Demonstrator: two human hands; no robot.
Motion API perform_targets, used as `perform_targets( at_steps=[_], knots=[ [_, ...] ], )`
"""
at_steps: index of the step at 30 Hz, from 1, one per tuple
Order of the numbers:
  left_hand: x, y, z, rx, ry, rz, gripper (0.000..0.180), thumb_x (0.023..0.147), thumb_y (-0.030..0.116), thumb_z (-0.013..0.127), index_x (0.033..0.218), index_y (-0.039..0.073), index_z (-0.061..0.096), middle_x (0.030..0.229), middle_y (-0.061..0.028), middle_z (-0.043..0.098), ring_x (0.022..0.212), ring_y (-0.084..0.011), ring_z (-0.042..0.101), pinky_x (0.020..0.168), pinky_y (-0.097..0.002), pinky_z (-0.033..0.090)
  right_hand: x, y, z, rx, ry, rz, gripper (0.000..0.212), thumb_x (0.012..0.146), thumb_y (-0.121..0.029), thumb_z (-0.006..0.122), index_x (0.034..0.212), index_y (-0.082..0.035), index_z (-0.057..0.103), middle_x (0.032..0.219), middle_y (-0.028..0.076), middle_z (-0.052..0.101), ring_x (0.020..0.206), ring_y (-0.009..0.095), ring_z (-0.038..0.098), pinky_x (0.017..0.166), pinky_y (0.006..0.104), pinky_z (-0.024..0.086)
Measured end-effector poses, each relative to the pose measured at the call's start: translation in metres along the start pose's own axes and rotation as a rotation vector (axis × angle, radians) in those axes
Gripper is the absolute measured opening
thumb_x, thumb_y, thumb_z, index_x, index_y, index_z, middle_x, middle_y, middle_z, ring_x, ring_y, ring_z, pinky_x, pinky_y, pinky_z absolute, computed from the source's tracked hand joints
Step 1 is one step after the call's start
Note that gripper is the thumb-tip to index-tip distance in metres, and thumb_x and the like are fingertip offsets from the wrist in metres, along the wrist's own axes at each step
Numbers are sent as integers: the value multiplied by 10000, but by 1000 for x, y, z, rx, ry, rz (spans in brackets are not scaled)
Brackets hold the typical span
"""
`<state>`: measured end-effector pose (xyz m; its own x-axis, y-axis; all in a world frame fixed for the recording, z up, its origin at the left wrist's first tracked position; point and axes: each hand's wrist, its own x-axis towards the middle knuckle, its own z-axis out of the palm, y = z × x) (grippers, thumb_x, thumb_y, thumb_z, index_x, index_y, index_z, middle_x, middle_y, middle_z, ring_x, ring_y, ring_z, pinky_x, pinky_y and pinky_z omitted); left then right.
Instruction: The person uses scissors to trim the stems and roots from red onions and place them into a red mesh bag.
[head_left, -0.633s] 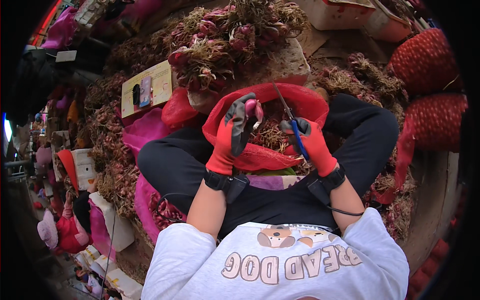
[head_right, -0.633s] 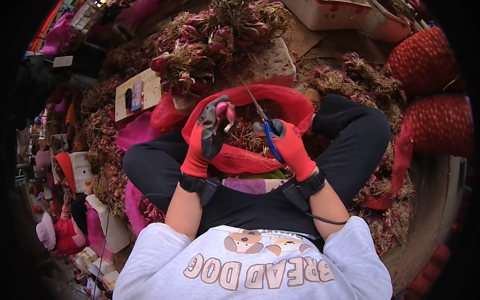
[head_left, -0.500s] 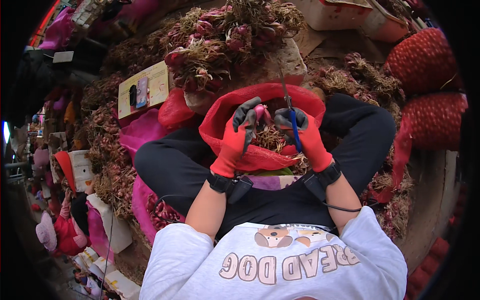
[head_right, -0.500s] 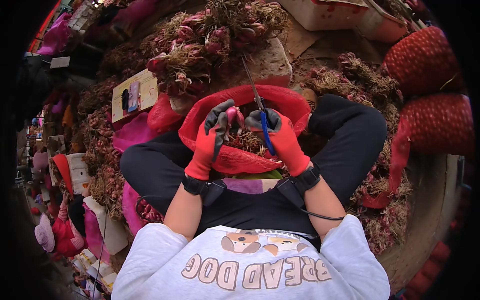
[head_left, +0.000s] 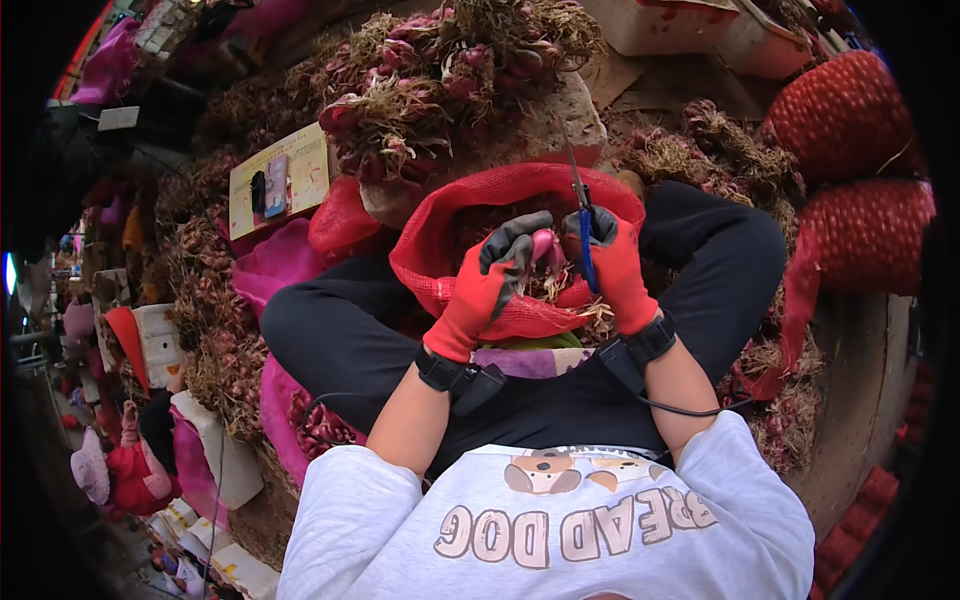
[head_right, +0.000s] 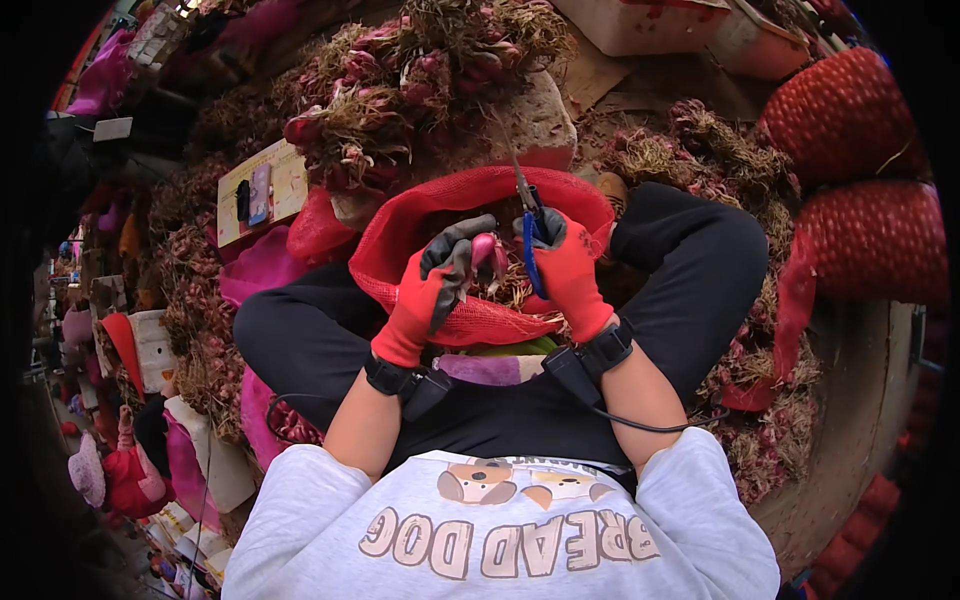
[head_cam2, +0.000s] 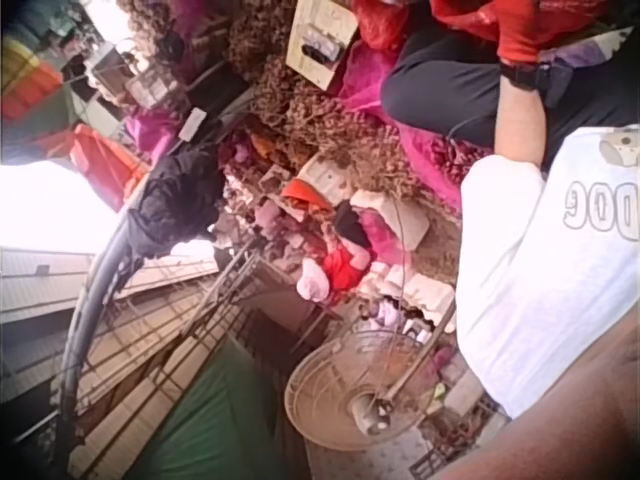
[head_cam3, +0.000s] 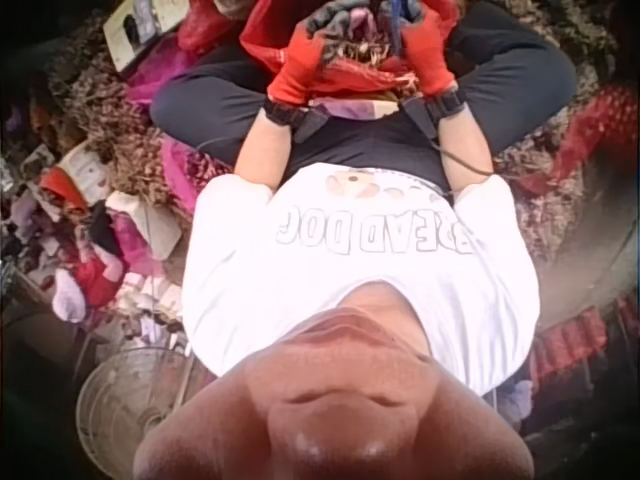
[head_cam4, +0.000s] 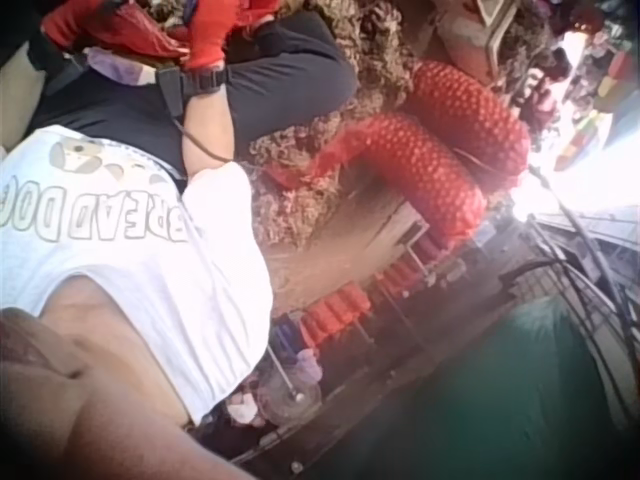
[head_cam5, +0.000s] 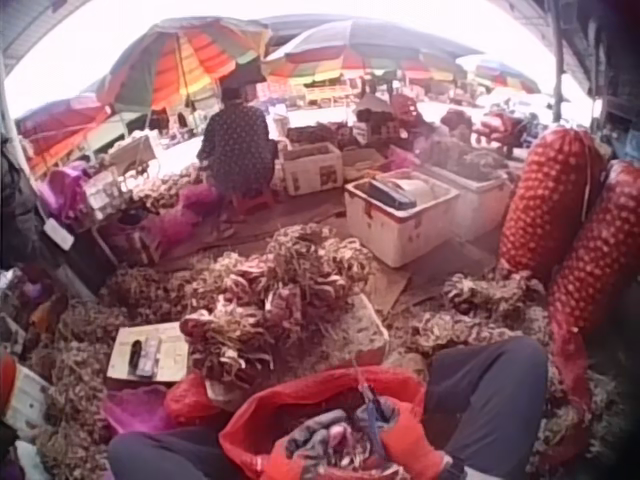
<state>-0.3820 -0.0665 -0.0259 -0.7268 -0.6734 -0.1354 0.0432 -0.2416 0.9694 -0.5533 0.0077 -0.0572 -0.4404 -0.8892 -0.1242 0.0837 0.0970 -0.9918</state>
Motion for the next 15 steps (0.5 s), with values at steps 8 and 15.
perform_targets(
  at_steps=[8,15],
  knots=[
    [1,-20,-6,-195,155,54,332,972,220,502,1211,-9,536,982,-19,612,822,-65,572,734,-215,485,-12,-17,7,339,-229,166,299,840,-116,667,1112,-10,604,877,19,645,774,68,581,674,213,465],
    [1,-37,-11,-539,120,-203,413,969,306,485,1271,24,473,1066,-67,586,864,-123,597,801,-271,509,-19,1,30,25,-47,-88,291,801,-47,688,1071,-11,588,959,35,631,834,107,590,773,263,486]
  ],
)
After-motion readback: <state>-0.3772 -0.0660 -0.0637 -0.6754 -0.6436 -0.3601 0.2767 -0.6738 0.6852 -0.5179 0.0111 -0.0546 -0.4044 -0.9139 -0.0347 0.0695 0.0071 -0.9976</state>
